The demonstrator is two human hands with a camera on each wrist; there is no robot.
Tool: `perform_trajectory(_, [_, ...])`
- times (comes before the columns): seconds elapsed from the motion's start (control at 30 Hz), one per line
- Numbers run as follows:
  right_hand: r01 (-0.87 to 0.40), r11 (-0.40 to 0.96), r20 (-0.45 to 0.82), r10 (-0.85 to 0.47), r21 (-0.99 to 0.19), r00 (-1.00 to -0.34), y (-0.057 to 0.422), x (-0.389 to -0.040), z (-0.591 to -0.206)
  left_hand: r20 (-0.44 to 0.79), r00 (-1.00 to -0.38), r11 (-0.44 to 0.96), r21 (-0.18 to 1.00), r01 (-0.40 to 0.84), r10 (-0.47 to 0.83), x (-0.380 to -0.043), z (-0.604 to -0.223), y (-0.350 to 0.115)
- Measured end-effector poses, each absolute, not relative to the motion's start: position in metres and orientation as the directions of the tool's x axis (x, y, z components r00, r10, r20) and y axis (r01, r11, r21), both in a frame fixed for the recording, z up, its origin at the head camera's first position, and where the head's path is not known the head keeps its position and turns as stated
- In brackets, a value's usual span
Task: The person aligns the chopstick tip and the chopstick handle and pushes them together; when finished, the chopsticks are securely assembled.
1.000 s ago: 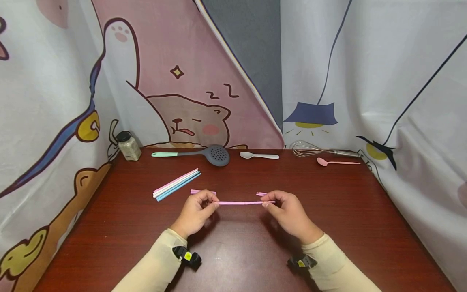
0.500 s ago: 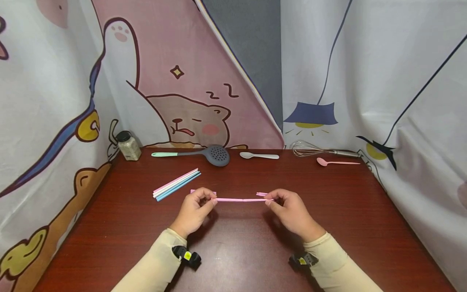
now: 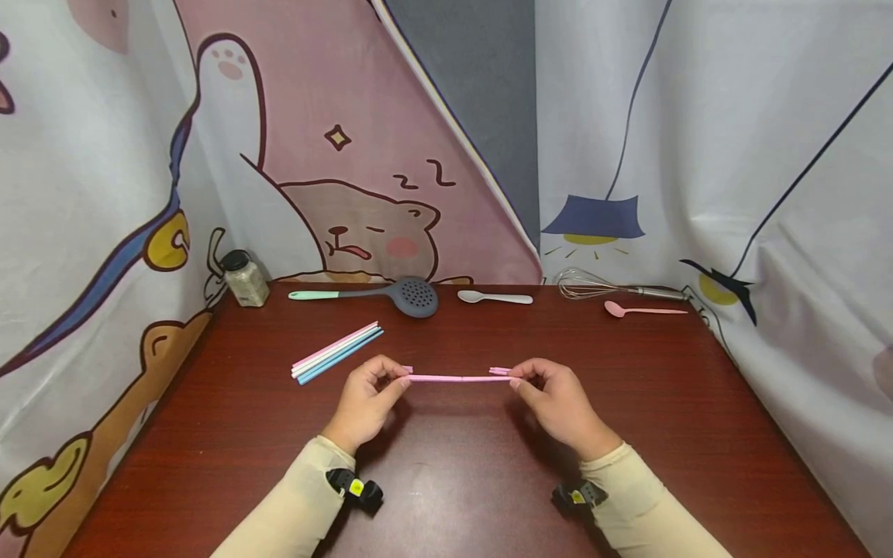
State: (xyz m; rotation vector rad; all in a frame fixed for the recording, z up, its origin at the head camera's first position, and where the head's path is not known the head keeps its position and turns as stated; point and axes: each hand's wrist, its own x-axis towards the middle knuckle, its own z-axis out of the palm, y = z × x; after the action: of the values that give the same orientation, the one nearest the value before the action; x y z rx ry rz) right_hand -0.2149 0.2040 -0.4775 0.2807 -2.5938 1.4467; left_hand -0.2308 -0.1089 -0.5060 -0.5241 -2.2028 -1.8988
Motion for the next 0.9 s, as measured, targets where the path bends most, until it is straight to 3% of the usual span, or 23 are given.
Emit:
perform_trajectory(0.53, [-0.298,0.438,0.308,-0.051,-0.848,-0.950,0.201,-0.212,-0.483,0.439,-0.879,0.114,0.879,0.463,0.185,-0.230,-0.504,-0.107])
perform_trajectory(0.9, [-0.303,0.421,0.267,-0.142,-0.855,-0.953,0.204,-0.218,-0.485,0.378,-0.913,0.133,0.908,0.398,0.153,-0.239,-0.507,-0.124])
